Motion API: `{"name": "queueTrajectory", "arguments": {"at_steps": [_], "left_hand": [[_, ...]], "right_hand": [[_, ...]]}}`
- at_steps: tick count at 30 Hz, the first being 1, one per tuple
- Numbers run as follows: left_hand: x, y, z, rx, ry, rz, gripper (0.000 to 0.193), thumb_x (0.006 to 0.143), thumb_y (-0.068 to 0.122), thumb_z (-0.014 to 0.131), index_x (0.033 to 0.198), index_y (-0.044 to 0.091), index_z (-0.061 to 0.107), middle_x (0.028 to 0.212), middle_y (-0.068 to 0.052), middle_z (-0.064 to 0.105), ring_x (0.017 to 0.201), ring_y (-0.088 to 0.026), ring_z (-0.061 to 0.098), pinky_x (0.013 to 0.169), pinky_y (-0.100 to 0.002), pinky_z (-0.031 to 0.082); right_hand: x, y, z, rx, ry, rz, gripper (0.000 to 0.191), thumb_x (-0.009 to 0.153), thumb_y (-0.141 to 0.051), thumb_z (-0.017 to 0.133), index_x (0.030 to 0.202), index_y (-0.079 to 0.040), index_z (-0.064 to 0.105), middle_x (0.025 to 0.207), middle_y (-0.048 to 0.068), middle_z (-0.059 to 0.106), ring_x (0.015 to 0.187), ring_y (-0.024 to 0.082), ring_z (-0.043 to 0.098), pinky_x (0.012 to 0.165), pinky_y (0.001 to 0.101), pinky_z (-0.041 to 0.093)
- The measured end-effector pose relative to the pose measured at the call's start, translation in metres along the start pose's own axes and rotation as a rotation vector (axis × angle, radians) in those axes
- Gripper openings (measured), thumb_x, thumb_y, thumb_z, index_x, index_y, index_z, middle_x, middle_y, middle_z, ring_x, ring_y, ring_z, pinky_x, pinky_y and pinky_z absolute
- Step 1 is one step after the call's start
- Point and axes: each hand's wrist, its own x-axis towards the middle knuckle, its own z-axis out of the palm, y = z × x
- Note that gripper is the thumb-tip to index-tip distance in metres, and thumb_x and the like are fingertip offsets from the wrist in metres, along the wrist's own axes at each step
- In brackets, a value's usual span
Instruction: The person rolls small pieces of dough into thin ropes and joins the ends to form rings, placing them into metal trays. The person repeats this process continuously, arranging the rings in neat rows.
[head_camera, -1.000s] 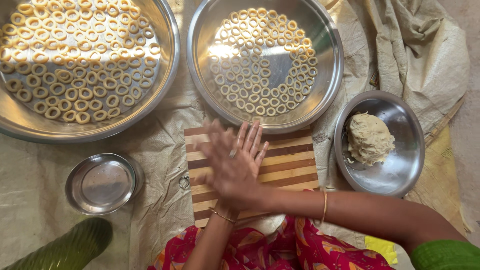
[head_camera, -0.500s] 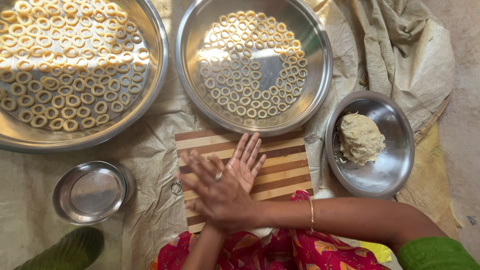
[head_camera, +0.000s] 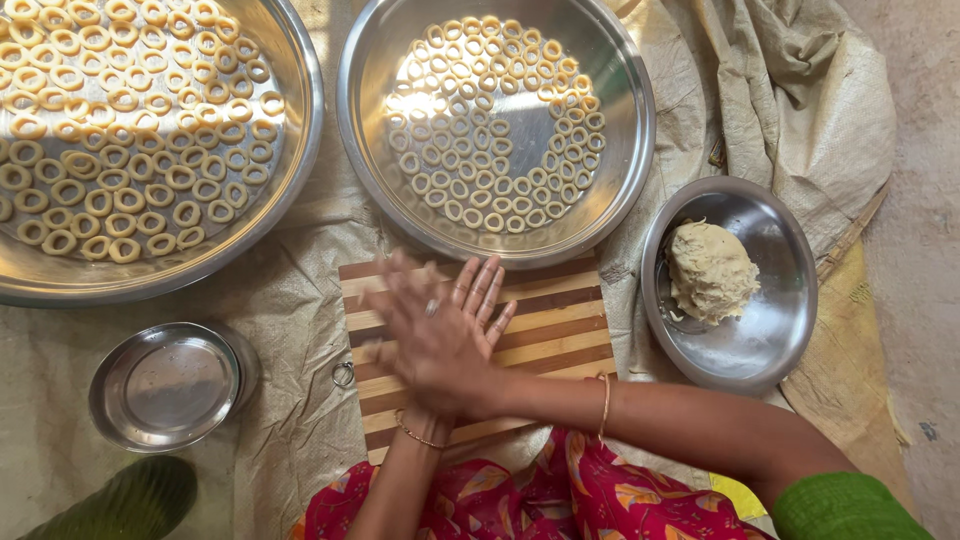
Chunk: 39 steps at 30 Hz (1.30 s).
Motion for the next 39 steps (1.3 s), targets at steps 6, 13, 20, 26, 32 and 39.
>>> {"name": "queueTrajectory", "arguments": {"at_steps": [6,13,20,26,32,39], "left_hand": [[-0.003,0.004,0.0,0.009,0.027,-0.014,0.109,0.088,0.085,0.033,0.167,0.013,0.009,0.175,-0.013,0.012,0.161,-0.029,0.014,0.13,-0.053,0.013],[0.008,-0.007,-0.013,-0.097,-0.06,-0.047,0.104,0.093,0.083,0.029,0.166,0.012,0.012,0.175,-0.013,0.011,0.16,-0.028,0.015,0.129,-0.054,0.015],[0.007,0.002,0.019,-0.291,0.014,-0.158,0.105,0.095,0.085,0.021,0.166,0.007,0.018,0.168,-0.016,0.025,0.152,-0.03,0.029,0.125,-0.047,0.03],[0.012,0.007,0.048,-0.12,-0.113,-0.162,0.105,0.091,0.083,0.02,0.163,0.005,0.023,0.166,-0.018,0.032,0.151,-0.031,0.036,0.125,-0.047,0.032],[0.004,-0.012,0.065,0.181,-0.131,-0.135,0.1,0.093,0.08,0.026,0.162,0.008,0.027,0.165,-0.019,0.033,0.152,-0.031,0.034,0.125,-0.048,0.03],[-0.02,-0.059,0.13,0.131,-0.245,-0.152,0.098,0.095,0.079,0.028,0.164,0.01,0.026,0.166,-0.015,0.033,0.153,-0.028,0.033,0.126,-0.048,0.03]], "right_hand": [[0.034,0.052,-0.029,-0.098,0.12,-0.012,0.068,0.112,-0.054,0.017,0.164,-0.011,0.025,0.175,0.017,0.014,0.164,0.031,0.003,0.133,0.0533,-0.004],[-0.013,-0.011,0.0,0.086,-0.078,-0.09,0.065,0.111,-0.048,0.024,0.161,-0.007,0.033,0.174,0.018,0.016,0.163,0.03,0.006,0.131,0.0531,-0.005],[0.027,0.075,-0.075,0.298,-0.003,0.403,0.064,0.106,-0.049,0.023,0.157,-0.012,0.036,0.17,0.018,0.017,0.158,0.035,0.012,0.122,0.0566,0.017],[-0.018,0.084,-0.146,0.466,0.198,0.43,0.063,0.105,-0.053,0.031,0.152,-0.012,0.044,0.166,0.017,0.037,0.153,0.034,0.036,0.124,0.0498,0.03],[-0.089,0.08,-0.169,0.33,0.118,0.511,0.067,0.096,-0.053,0.048,0.15,-0.014,0.046,0.163,0.015,0.035,0.149,0.031,0.034,0.115,0.0451,0.035],[-0.12,0.06,-0.208,0.24,0.265,0.29,0.061,0.1,-0.049,0.05,0.148,-0.011,0.05,0.16,0.017,0.042,0.152,0.032,0.035,0.121,0.0469,0.029]]}}
